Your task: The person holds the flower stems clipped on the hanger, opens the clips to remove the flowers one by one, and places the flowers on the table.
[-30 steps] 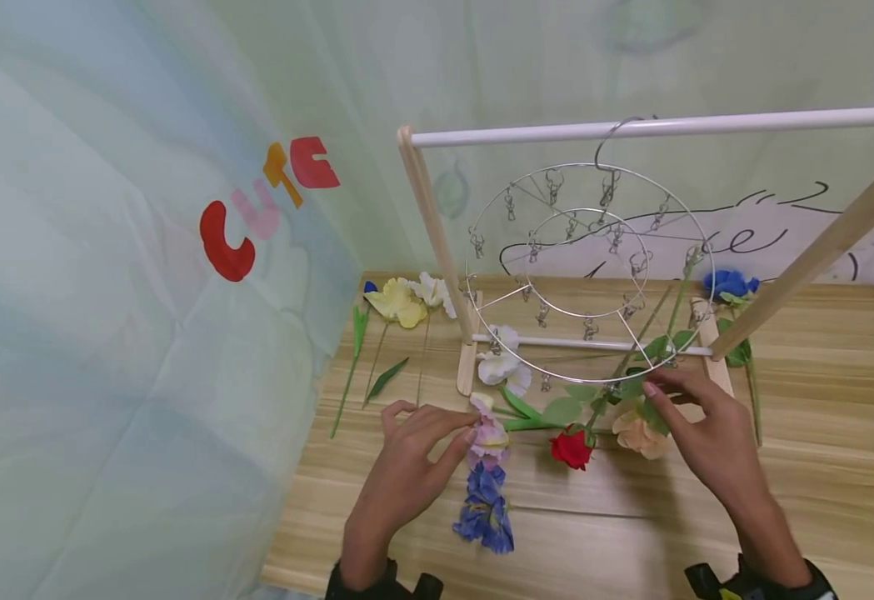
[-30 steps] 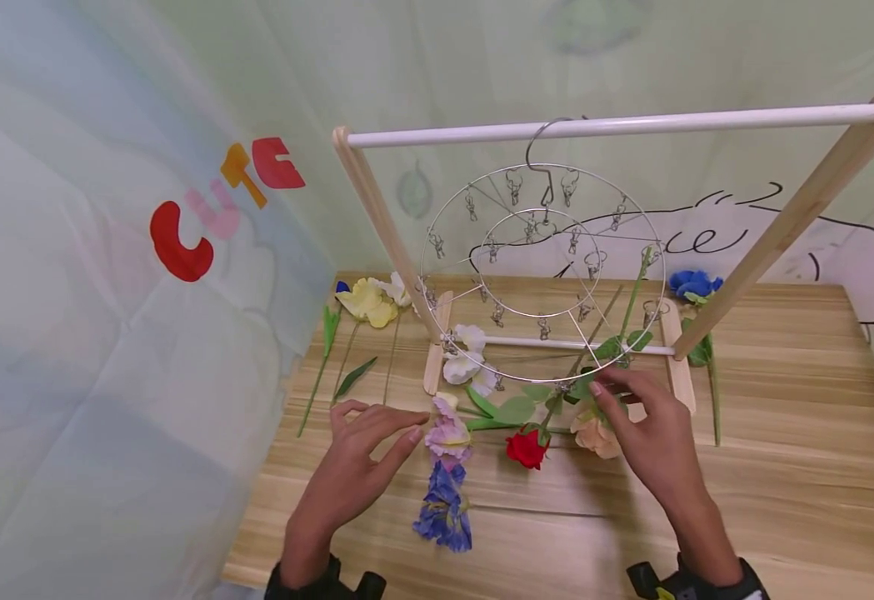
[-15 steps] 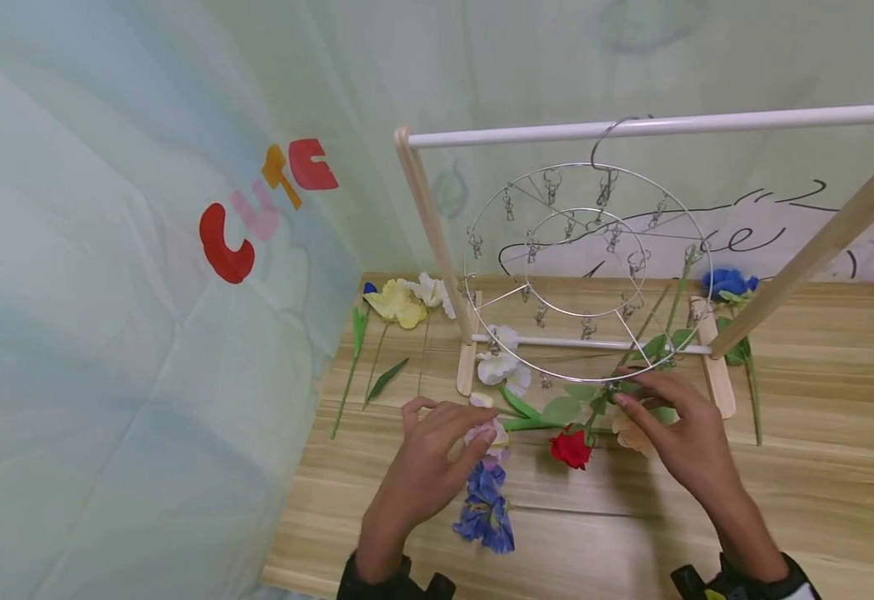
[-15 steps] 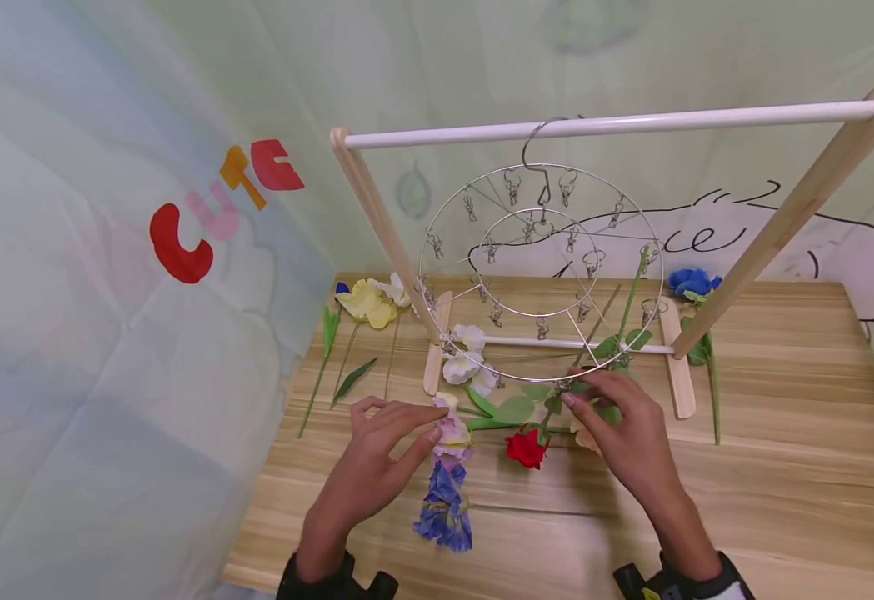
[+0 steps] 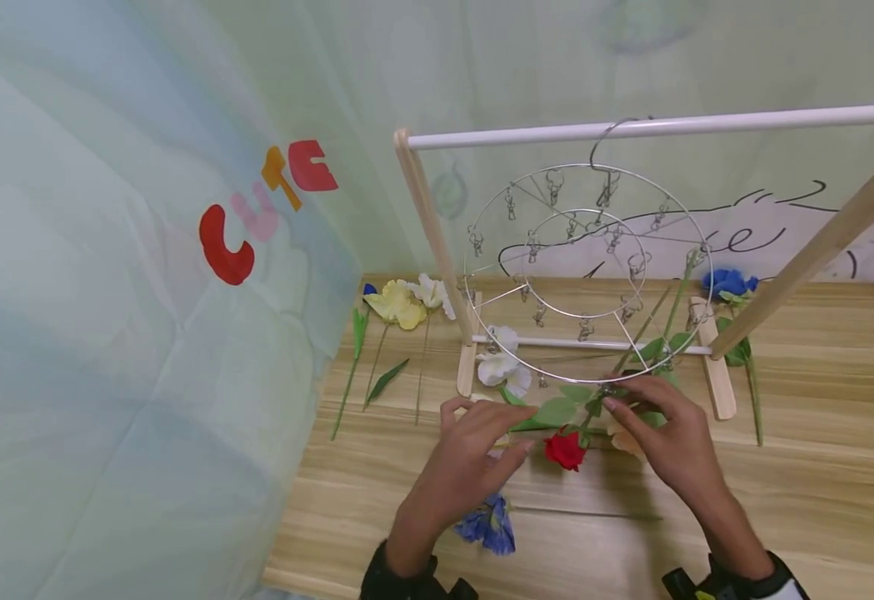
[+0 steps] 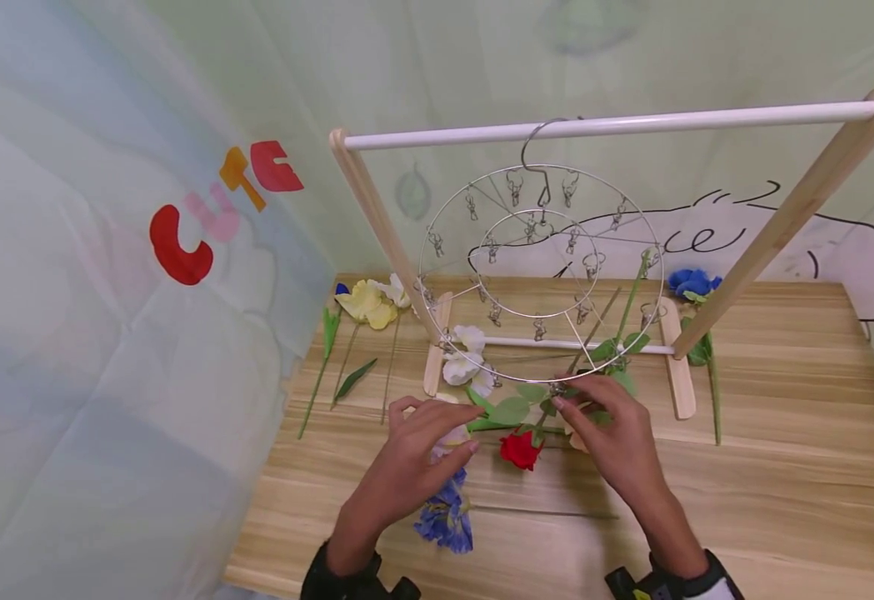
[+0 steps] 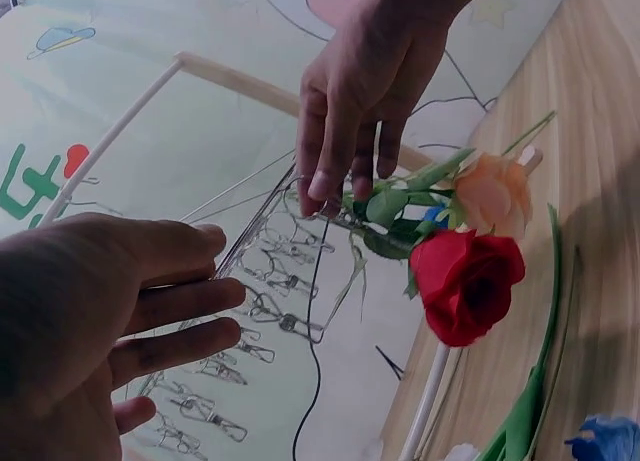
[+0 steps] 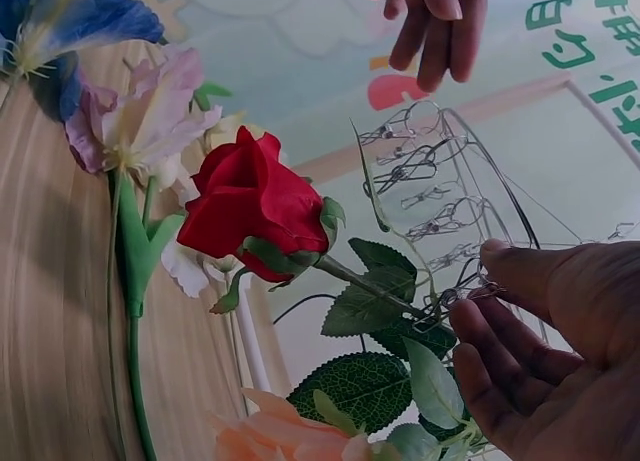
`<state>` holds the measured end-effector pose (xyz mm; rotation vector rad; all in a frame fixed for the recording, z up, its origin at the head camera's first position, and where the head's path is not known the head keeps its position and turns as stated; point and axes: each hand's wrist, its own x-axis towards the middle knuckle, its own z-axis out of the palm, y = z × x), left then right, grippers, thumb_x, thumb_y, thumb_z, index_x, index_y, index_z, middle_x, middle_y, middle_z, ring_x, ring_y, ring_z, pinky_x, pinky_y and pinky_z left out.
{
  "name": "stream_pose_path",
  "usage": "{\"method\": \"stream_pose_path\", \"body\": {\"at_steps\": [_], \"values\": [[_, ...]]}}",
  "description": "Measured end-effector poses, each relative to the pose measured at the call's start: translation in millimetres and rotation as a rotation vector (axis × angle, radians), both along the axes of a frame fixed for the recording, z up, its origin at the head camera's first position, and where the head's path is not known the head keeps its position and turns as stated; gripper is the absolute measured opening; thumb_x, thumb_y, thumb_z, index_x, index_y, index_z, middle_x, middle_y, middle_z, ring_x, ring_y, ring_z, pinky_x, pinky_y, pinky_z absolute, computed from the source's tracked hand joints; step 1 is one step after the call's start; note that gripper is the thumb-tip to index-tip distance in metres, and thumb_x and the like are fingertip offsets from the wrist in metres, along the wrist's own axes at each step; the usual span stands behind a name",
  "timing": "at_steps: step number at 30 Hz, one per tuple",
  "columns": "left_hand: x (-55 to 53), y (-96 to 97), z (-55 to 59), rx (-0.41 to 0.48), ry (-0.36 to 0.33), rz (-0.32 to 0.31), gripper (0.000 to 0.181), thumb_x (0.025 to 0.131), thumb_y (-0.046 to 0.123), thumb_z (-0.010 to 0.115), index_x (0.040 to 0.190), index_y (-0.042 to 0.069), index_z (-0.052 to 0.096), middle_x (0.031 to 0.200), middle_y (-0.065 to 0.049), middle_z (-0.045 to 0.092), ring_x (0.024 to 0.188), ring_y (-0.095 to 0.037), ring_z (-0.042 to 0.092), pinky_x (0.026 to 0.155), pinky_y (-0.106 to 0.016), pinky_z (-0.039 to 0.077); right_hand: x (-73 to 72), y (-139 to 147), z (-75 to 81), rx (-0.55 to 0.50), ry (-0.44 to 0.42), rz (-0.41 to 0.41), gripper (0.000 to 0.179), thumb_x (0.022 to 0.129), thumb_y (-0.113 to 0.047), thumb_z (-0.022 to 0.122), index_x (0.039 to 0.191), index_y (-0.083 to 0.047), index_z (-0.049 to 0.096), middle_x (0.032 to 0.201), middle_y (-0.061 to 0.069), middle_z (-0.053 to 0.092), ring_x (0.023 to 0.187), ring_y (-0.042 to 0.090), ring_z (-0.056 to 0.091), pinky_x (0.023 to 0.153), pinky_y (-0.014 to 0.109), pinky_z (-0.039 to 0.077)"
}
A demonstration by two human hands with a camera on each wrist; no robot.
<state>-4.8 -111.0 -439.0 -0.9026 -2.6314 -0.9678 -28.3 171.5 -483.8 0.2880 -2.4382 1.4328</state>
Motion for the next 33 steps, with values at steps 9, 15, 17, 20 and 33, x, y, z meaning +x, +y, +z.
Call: {"method": "stream_pose_path", "body": {"at_steps": [9, 15, 17, 20, 33], "values": [[-2.6, 14.3, 0.0, 0.017, -0.034, -0.02, 0.042, 0.095, 0.02, 0.081, 0.135, 0.012, 0.071, 0.131, 0.002, 0.076, 0.122, -0.013, 0.069, 0.101, -0.042, 0.037, 1.9, -5, -1.7, 0.03, -0.011, 0.012, 0.03, 0.09, 0.001, 0.082, 0.119, -0.008, 0.079, 0.112, 0.004, 0.076, 0.092, -0.007, 0.064, 0.078, 0.01, 0.051], [-3.4, 21.8, -4.0, -0.02, -0.029, 0.009, 0.042, 0.094, 0.022, 0.083, 0.134, 0.016, 0.071, 0.13, 0.003, 0.076, 0.123, -0.013, 0.068, 0.102, -0.042, 0.039, 2.1, -8, -1.7, 0.012, -0.006, 0.051, 0.033, 0.09, 0.001, 0.082, 0.12, -0.012, 0.08, 0.111, 0.002, 0.077, 0.09, -0.004, 0.066, 0.076, 0.012, 0.053], [-3.6, 24.2, -5.2, -0.03, -0.018, 0.023, 0.043, 0.093, 0.022, 0.084, 0.133, 0.016, 0.071, 0.129, 0.003, 0.076, 0.124, -0.012, 0.068, 0.103, -0.042, 0.04, 2.0, -10, -1.0, 0.002, 0.008, 0.07, 0.035, 0.09, 0.002, 0.082, 0.121, -0.013, 0.08, 0.111, 0.002, 0.077, 0.09, -0.002, 0.067, 0.076, 0.012, 0.053], [-4.0, 27.2, -6.2, -0.038, -0.01, 0.041, 0.043, 0.091, 0.022, 0.086, 0.132, 0.016, 0.072, 0.129, 0.002, 0.076, 0.124, -0.012, 0.067, 0.105, -0.043, 0.039, 2.1, -12, 0.8, -0.016, 0.029, 0.102, 0.037, 0.089, 0.004, 0.081, 0.123, -0.013, 0.079, 0.111, 0.003, 0.077, 0.09, -0.001, 0.069, 0.077, 0.012, 0.054], [-9.7, 34.3, -10.3, -0.046, 0.03, 0.072, 0.04, 0.092, 0.022, 0.085, 0.129, 0.013, 0.074, 0.128, 0.001, 0.076, 0.122, -0.015, 0.069, 0.106, -0.043, 0.038, 1.9, -20, 1.2, -0.023, 0.049, 0.145, 0.038, 0.089, 0.004, 0.082, 0.122, -0.014, 0.079, 0.115, 0.002, 0.078, 0.094, 0.001, 0.072, 0.078, 0.015, 0.057]]}}
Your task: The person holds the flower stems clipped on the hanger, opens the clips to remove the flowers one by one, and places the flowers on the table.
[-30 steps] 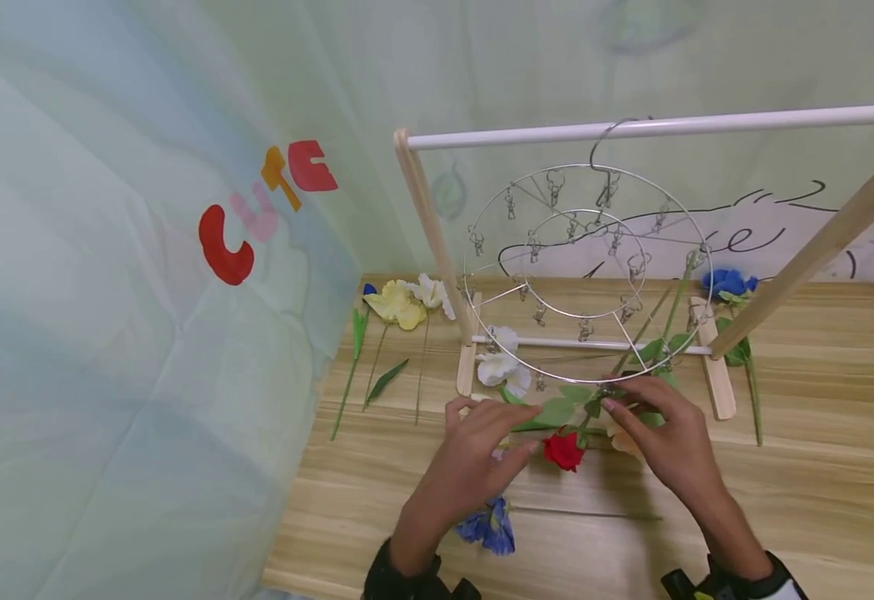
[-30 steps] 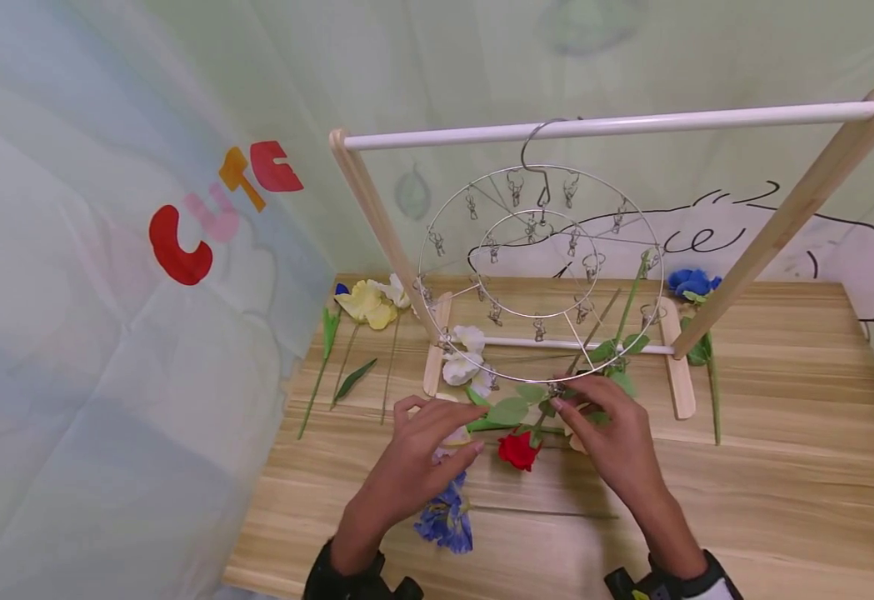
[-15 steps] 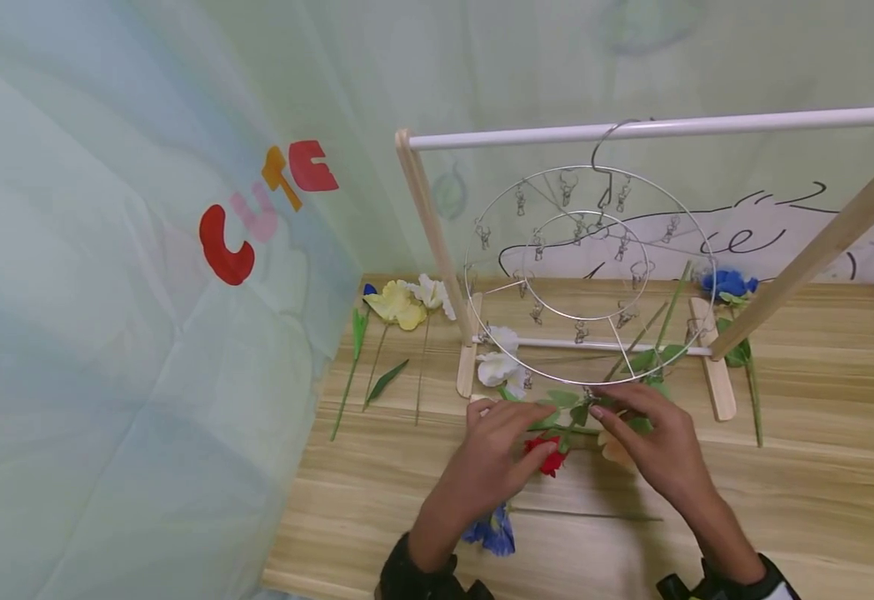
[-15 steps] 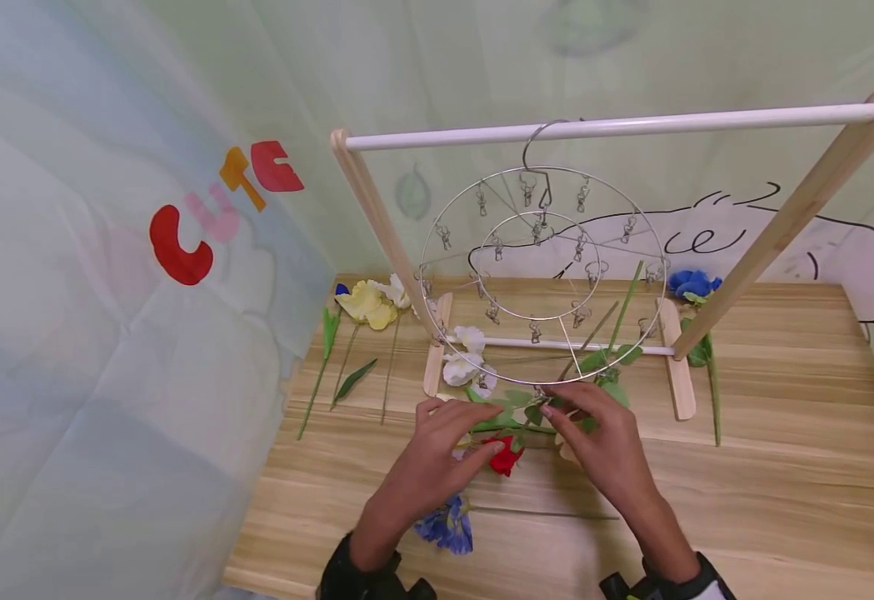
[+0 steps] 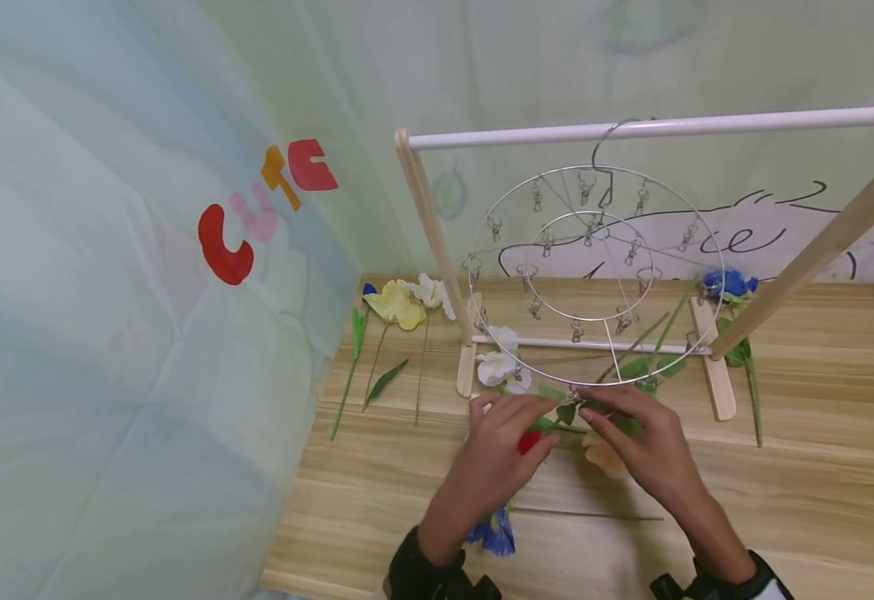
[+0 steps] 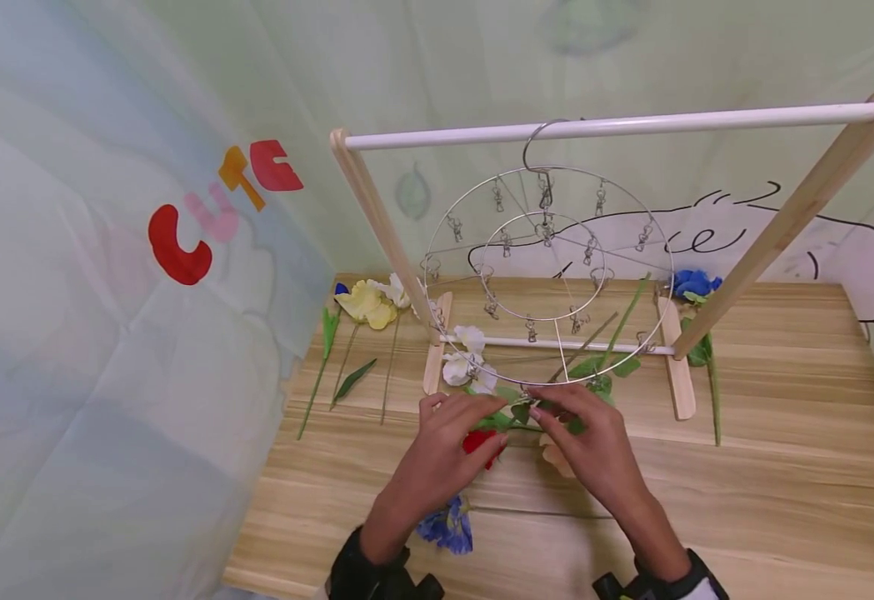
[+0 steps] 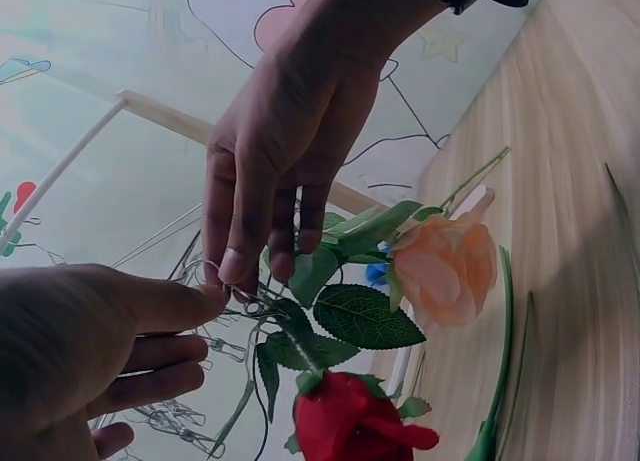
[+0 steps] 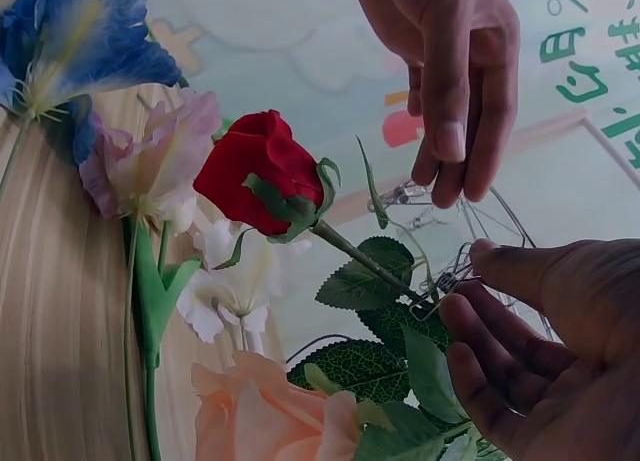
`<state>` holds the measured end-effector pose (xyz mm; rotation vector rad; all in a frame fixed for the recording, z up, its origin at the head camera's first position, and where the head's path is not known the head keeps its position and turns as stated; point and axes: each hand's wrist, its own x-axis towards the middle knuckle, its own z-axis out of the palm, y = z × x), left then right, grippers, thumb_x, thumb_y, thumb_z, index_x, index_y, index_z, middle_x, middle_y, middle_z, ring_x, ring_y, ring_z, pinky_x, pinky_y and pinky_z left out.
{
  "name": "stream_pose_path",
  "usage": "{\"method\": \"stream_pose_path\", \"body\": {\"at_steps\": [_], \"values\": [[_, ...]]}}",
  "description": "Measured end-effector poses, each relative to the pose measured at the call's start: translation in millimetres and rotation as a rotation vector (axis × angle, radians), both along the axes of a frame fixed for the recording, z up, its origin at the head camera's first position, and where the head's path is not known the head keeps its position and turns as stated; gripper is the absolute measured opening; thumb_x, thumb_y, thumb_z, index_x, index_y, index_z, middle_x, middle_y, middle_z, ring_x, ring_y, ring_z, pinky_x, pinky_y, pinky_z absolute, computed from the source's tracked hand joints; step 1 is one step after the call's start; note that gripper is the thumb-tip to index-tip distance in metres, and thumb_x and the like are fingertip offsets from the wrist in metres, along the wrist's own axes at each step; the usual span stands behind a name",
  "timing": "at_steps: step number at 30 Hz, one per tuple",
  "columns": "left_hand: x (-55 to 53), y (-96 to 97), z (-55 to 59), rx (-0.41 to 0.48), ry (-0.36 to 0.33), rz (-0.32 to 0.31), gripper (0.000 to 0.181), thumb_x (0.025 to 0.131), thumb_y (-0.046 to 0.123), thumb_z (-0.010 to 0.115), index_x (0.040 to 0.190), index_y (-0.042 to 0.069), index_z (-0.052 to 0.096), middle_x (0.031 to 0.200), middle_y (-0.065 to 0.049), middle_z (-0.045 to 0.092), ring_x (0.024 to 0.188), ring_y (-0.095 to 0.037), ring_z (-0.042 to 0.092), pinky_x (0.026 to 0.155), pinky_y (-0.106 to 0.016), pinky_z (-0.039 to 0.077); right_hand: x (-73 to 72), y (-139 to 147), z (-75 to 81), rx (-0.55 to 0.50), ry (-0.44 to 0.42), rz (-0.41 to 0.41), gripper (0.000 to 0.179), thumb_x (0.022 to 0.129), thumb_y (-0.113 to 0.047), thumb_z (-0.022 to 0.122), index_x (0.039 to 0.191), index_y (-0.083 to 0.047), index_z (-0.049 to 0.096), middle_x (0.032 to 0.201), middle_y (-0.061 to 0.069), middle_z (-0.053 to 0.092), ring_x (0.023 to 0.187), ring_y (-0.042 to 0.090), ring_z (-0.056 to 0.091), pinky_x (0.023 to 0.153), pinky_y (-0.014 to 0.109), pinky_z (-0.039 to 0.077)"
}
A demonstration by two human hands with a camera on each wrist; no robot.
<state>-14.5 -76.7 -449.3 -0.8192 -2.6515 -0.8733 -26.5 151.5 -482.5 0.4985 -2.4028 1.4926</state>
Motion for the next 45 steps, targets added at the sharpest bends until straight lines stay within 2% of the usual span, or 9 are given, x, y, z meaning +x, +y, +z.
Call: {"method": "stream_pose_path", "body": {"at_steps": [4, 10, 19, 28, 37, 45], "values": [[-2.3, 2.4, -2.4, -0.026, 0.022, 0.029, 0.038, 0.091, 0.023, 0.086, 0.127, 0.013, 0.075, 0.127, 0.001, 0.076, 0.121, -0.017, 0.067, 0.103, -0.043, 0.041, -0.7, -3, -0.5, 0.0, -0.001, 0.01, 0.038, 0.089, 0.004, 0.081, 0.122, -0.014, 0.079, 0.115, 0.001, 0.079, 0.096, 0.002, 0.072, 0.079, 0.015, 0.058], [-6.3, 6.2, -10.4, -0.113, 0.033, 0.094, 0.038, 0.092, 0.029, 0.085, 0.126, 0.017, 0.075, 0.127, 0.003, 0.074, 0.122, -0.018, 0.061, 0.098, -0.041, 0.039, -0.8, -9, 0.3, 0.0, 0.001, 0.027, 0.036, 0.089, 0.003, 0.081, 0.122, -0.012, 0.079, 0.114, 0.002, 0.079, 0.095, 0.001, 0.072, 0.079, 0.016, 0.058], [-10.6, 11.9, -18.7, -0.224, 0.105, 0.157, 0.033, 0.092, 0.034, 0.085, 0.12, 0.021, 0.077, 0.123, 0.008, 0.075, 0.118, -0.014, 0.06, 0.098, -0.04, 0.04, -1.0, -15, 1.0, 0.003, -0.009, 0.039, 0.037, 0.089, 0.002, 0.082, 0.122, -0.015, 0.079, 0.115, 0.002, 0.079, 0.092, 0.002, 0.073, 0.077, 0.017, 0.057], [-12.2, 14.5, -24.4, -0.217, 0.123, 0.185, 0.026, 0.091, 0.031, 0.086, 0.113, 0.021, 0.078, 0.116, 0.009, 0.077, 0.113, -0.012, 0.064, 0.096, -0.039, 0.04, -0.4, -19, 1.7, 0.007, -0.041, 0.036, 0.037, 0.09, 0.0, 0.082, 0.122, -0.017, 0.08, 0.115, 0.0, 0.079, 0.089, 0.003, 0.073, 0.074, 0.022, 0.059], [-12.5, 15.7, -26.4, -0.184, 0.106, 0.191, 0.023, 0.089, 0.027, 0.088, 0.109, 0.02, 0.079, 0.109, 0.008, 0.078, 0.108, -0.011, 0.066, 0.097, -0.04, 0.041, -0.7, -21, 2.9, 0.002, -0.023, 0.052, 0.035, 0.092, 0.0, 0.08, 0.122, -0.017, 0.079, 0.113, 0.001, 0.08, 0.086, 0.005, 0.073, 0.073, 0.022, 0.059], [-12.5, 16.5, -28.4, -0.175, 0.125, 0.193, 0.019, 0.092, 0.026, 0.086, 0.109, 0.021, 0.081, 0.103, 0.009, 0.079, 0.097, -0.01, 0.067, 0.096, -0.041, 0.041, -1.2, -20, 2.6, 0.02, -0.028, 0.029, 0.035, 0.09, 0.001, 0.082, 0.12, -0.017, 0.08, 0.111, 0.0, 0.08, 0.085, 0.004, 0.072, 0.07, 0.027, 0.061]]}}
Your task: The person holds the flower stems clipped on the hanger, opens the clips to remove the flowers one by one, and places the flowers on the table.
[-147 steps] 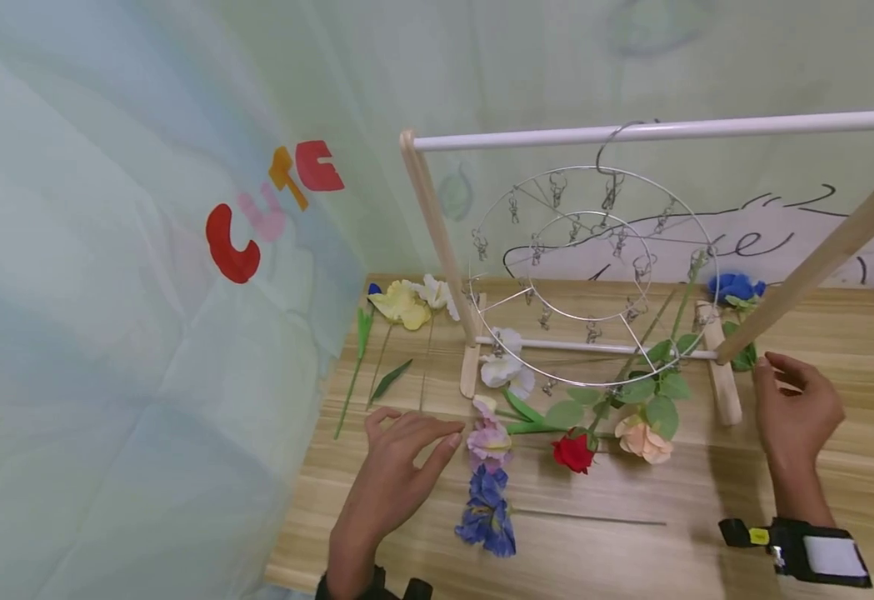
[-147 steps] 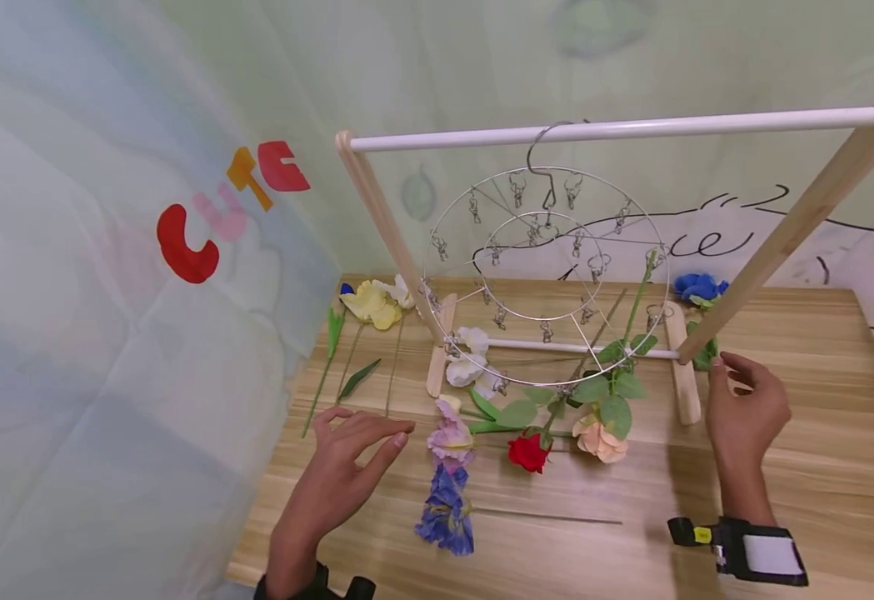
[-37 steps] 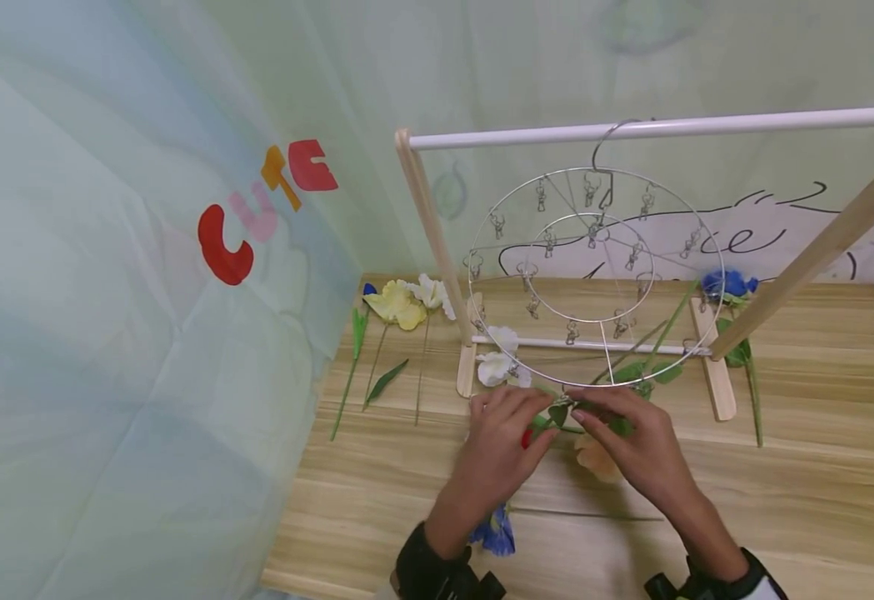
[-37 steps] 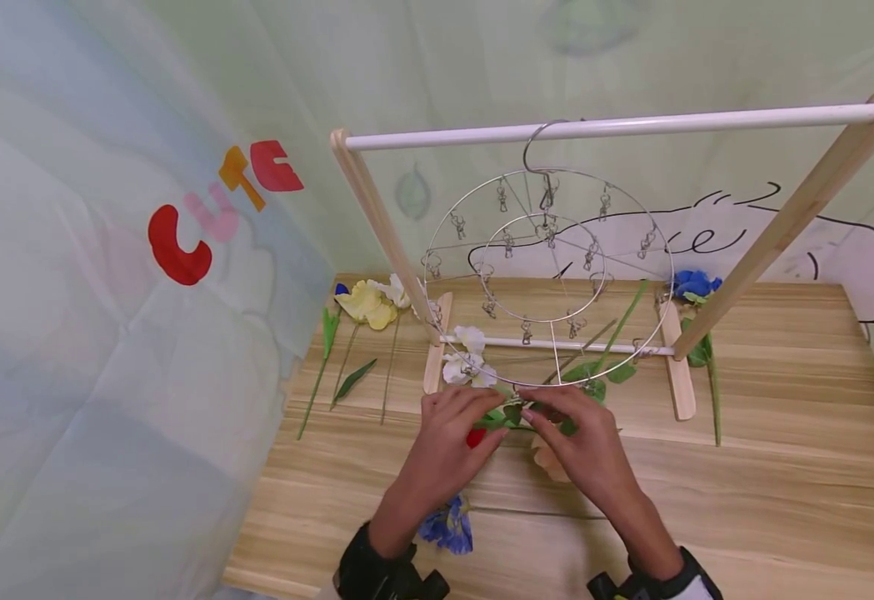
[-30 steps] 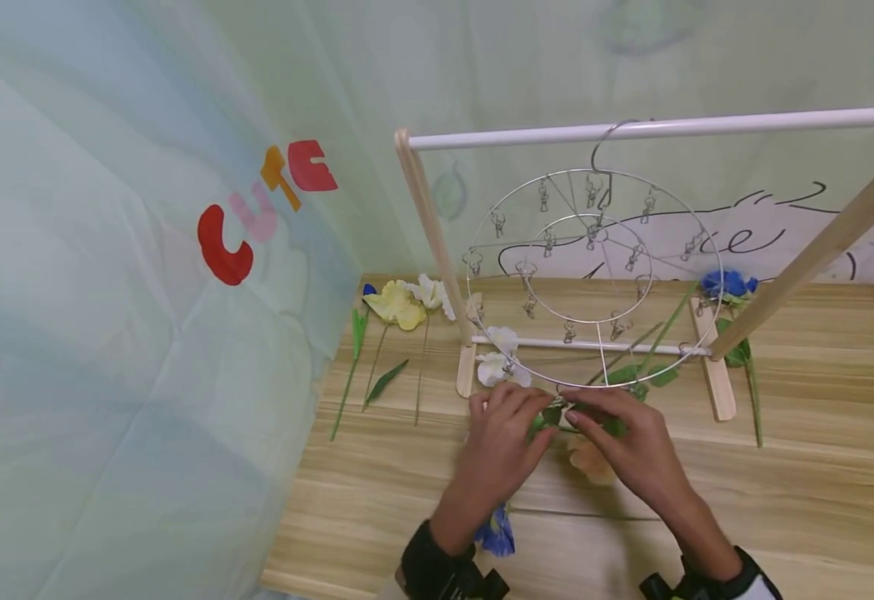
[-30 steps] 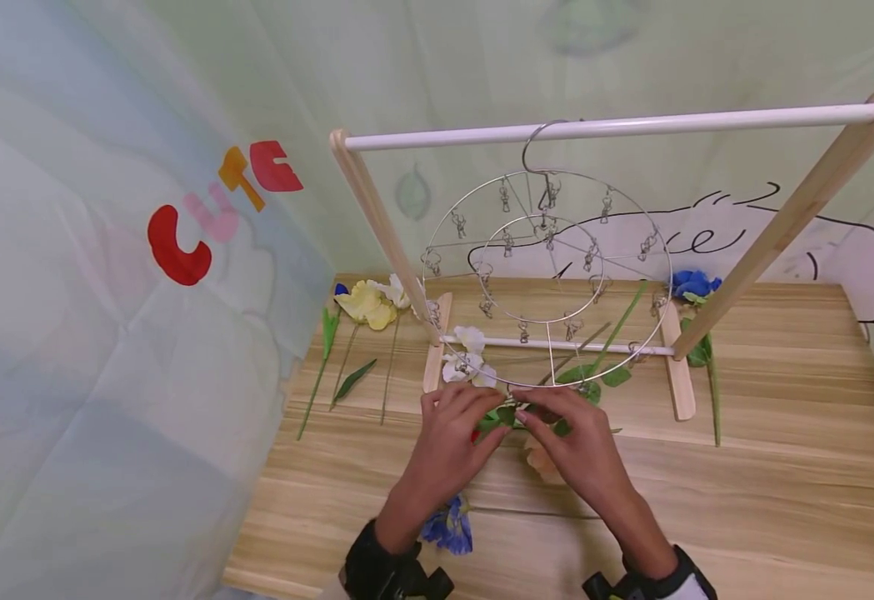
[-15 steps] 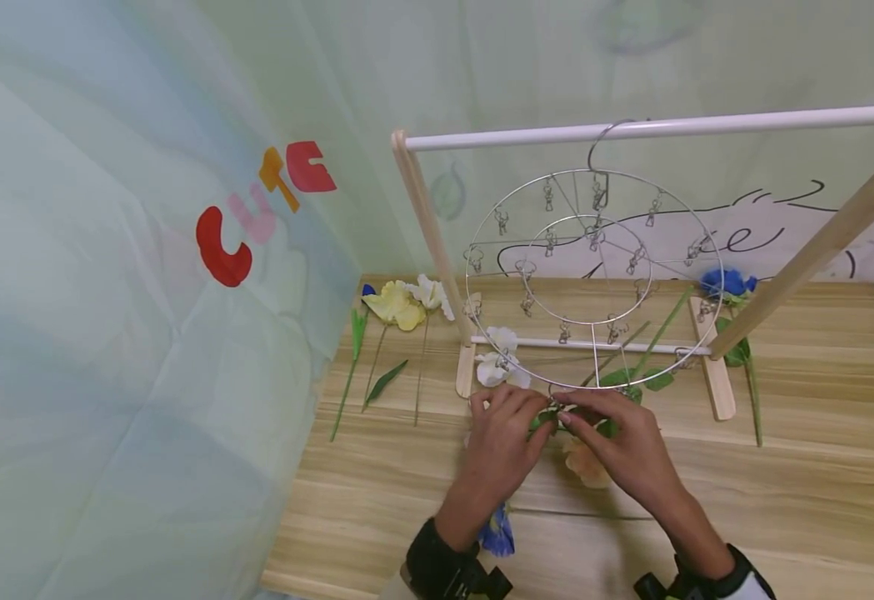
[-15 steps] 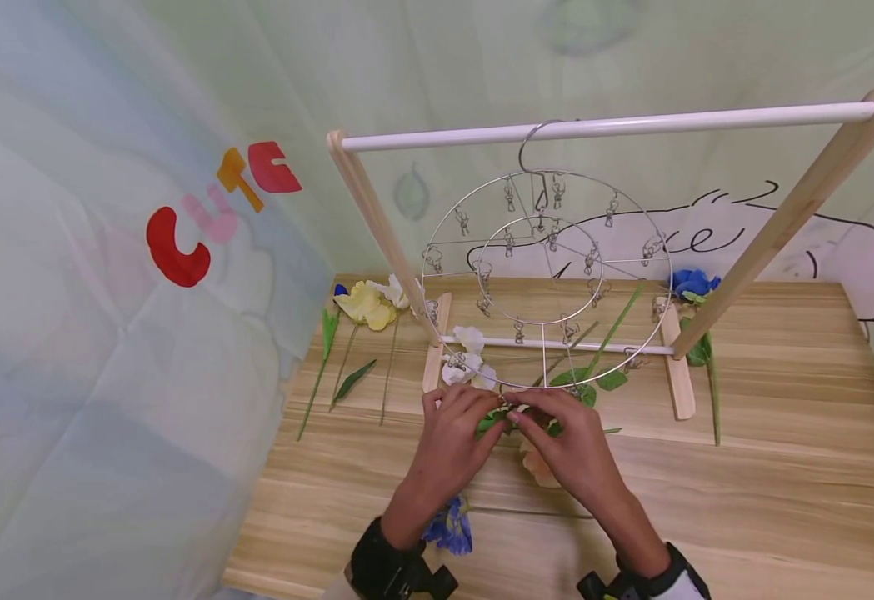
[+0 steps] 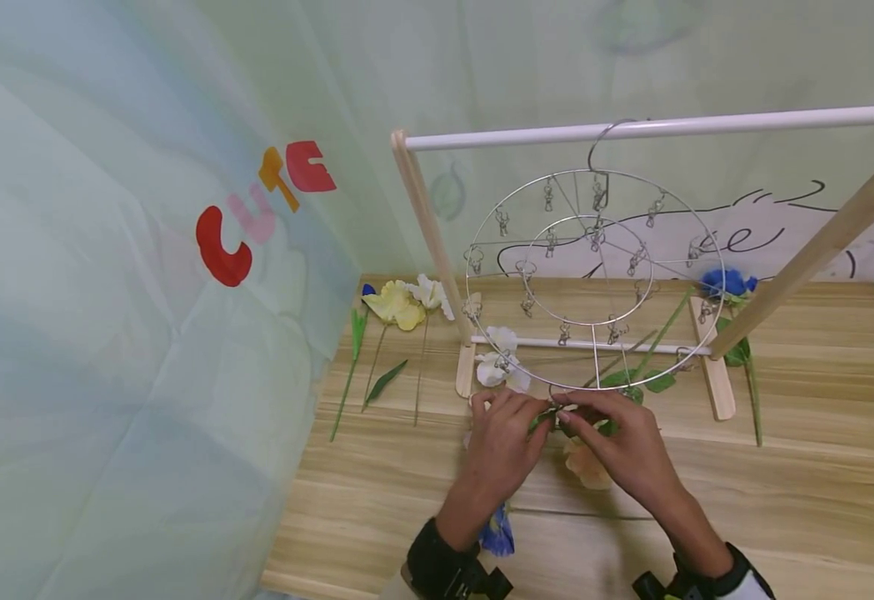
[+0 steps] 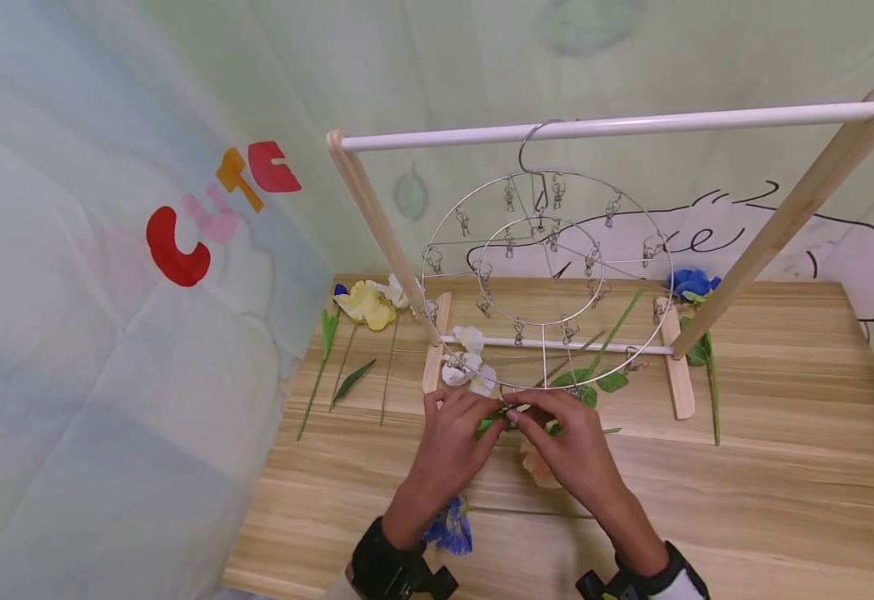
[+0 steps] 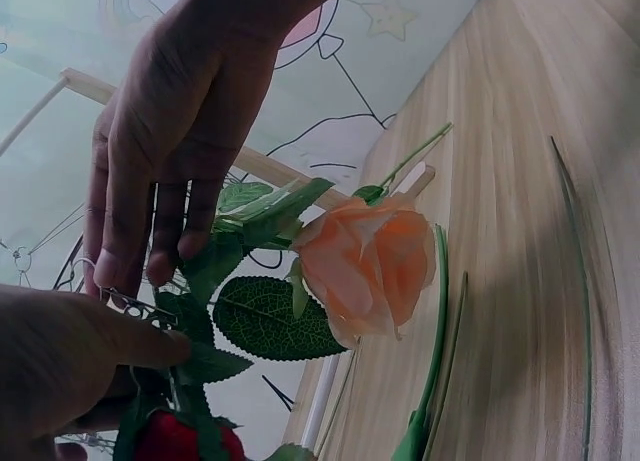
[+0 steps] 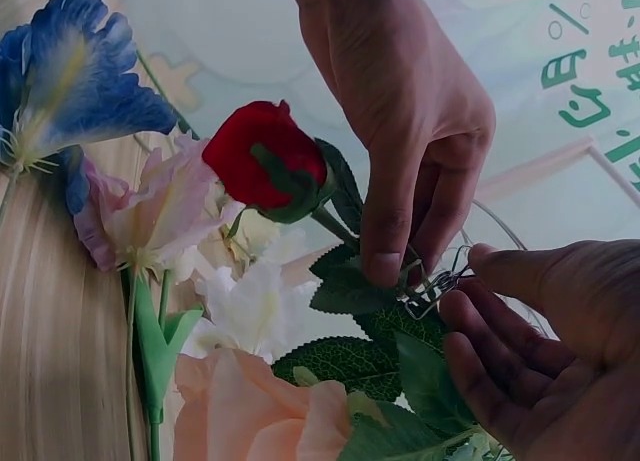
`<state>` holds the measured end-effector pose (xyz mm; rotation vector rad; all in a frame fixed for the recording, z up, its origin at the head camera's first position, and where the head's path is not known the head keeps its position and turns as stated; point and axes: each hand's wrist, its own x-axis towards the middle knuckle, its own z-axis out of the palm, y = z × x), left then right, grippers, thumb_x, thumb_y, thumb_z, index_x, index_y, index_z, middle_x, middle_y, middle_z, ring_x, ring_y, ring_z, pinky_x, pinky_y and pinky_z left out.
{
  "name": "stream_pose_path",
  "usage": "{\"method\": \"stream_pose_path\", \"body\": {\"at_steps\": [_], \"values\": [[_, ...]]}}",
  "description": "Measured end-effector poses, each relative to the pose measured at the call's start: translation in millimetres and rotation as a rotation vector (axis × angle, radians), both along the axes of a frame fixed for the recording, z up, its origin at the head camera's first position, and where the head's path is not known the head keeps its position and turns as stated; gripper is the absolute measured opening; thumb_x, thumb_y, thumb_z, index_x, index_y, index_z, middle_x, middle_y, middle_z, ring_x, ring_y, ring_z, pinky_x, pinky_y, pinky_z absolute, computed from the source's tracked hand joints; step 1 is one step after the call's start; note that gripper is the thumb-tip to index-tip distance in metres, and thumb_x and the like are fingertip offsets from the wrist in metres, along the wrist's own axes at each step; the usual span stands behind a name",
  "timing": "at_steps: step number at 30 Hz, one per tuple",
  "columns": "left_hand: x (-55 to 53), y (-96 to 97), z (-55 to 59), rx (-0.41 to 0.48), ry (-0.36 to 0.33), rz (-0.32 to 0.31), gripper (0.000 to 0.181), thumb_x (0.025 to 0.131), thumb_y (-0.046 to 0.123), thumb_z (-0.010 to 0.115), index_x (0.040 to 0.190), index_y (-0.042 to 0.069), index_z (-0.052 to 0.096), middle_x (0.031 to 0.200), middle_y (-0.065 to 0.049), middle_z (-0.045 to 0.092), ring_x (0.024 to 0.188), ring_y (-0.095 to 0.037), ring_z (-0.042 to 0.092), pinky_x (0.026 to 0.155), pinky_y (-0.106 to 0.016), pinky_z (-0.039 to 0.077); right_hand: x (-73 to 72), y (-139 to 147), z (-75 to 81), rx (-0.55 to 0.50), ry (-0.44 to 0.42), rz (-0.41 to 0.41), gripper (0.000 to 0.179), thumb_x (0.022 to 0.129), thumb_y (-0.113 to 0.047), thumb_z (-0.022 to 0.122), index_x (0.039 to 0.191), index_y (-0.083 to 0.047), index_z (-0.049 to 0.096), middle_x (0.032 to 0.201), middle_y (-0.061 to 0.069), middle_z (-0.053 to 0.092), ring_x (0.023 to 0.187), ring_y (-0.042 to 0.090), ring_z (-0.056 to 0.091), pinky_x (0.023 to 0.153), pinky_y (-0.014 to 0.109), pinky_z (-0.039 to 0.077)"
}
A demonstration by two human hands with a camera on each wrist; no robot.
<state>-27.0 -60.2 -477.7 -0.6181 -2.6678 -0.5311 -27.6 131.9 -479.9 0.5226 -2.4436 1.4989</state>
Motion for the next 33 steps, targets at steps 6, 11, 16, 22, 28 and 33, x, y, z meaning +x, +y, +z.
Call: {"method": "stream_pose_path", "body": {"at_steps": [6, 11, 16, 22, 28, 33], "values": [[0.4, 0.2, 0.2, -0.01, -0.013, 0.006, 0.017, 0.093, 0.023, 0.084, 0.11, 0.02, 0.081, 0.101, 0.008, 0.08, 0.092, -0.01, 0.067, 0.096, -0.04, 0.041, -1.4, 1, -0.8, 0.012, -0.002, -0.013, 0.036, 0.088, 0.001, 0.083, 0.119, -0.016, 0.08, 0.111, 0.001, 0.08, 0.083, 0.003, 0.07, 0.07, 0.025, 0.059], [0.3, 0.3, 0.6, -0.017, -0.02, 0.005, 0.016, 0.095, 0.023, 0.083, 0.11, 0.019, 0.082, 0.101, 0.009, 0.081, 0.093, -0.009, 0.068, 0.096, -0.04, 0.042, -4.8, 2, -0.6, 0.033, -0.017, -0.002, 0.035, 0.089, 0.001, 0.083, 0.121, -0.011, 0.079, 0.112, 0.004, 0.081, 0.083, 0.004, 0.071, 0.07, 0.022, 0.058], [0.6, 0.4, 1.5, -0.029, -0.022, 0.002, 0.015, 0.096, 0.023, 0.081, 0.11, 0.019, 0.082, 0.1, 0.009, 0.081, 0.093, -0.009, 0.069, 0.096, -0.04, 0.042, -10.9, 5, 0.0, 0.082, -0.035, 0.045, 0.033, 0.09, -0.002, 0.082, 0.123, -0.008, 0.078, 0.101, 0.004, 0.081, 0.074, 0.002, 0.068, 0.065, 0.024, 0.057], [0.9, 0.8, 2.6, -0.053, -0.021, -0.002, 0.015, 0.098, 0.024, 0.079, 0.112, 0.02, 0.082, 0.099, 0.011, 0.08, 0.092, -0.009, 0.068, 0.096, -0.04, 0.041, -19.5, 7, 0.2, 0.024, -0.176, 0.177, 0.036, 0.095, -0.005, 0.077, 0.131, -0.001, 0.074, 0.086, 0.007, 0.08, 0.057, 0.007, 0.07, 0.056, 0.028, 0.058], [1.7, 0.4, 1.7, -0.092, -0.008, -0.009, 0.016, 0.098, 0.025, 0.078, 0.113, 0.02, 0.082, 0.099, 0.012, 0.078, 0.091, -0.008, 0.065, 0.097, -0.039, 0.041, -25.2, 6, -0.5, -0.007, -0.258, 0.23, 0.036, 0.097, -0.005, 0.076, 0.132, 0.001, 0.071, 0.095, 0.011, 0.082, 0.055, 0.009, 0.071, 0.053, 0.038, 0.06], [1.9, -0.4, 1.0, -0.096, 0.009, -0.013, 0.015, 0.098, 0.024, 0.078, 0.112, 0.019, 0.082, 0.097, 0.012, 0.077, 0.09, -0.007, 0.064, 0.097, -0.039, 0.041, -28.0, 6, 0.1, -0.031, -0.291, 0.23, 0.032, 0.097, -0.009, 0.076, 0.128, 0.0, 0.074, 0.082, 0.008, 0.081, 0.055, 0.013, 0.073, 0.054, 0.038, 0.06]]}}
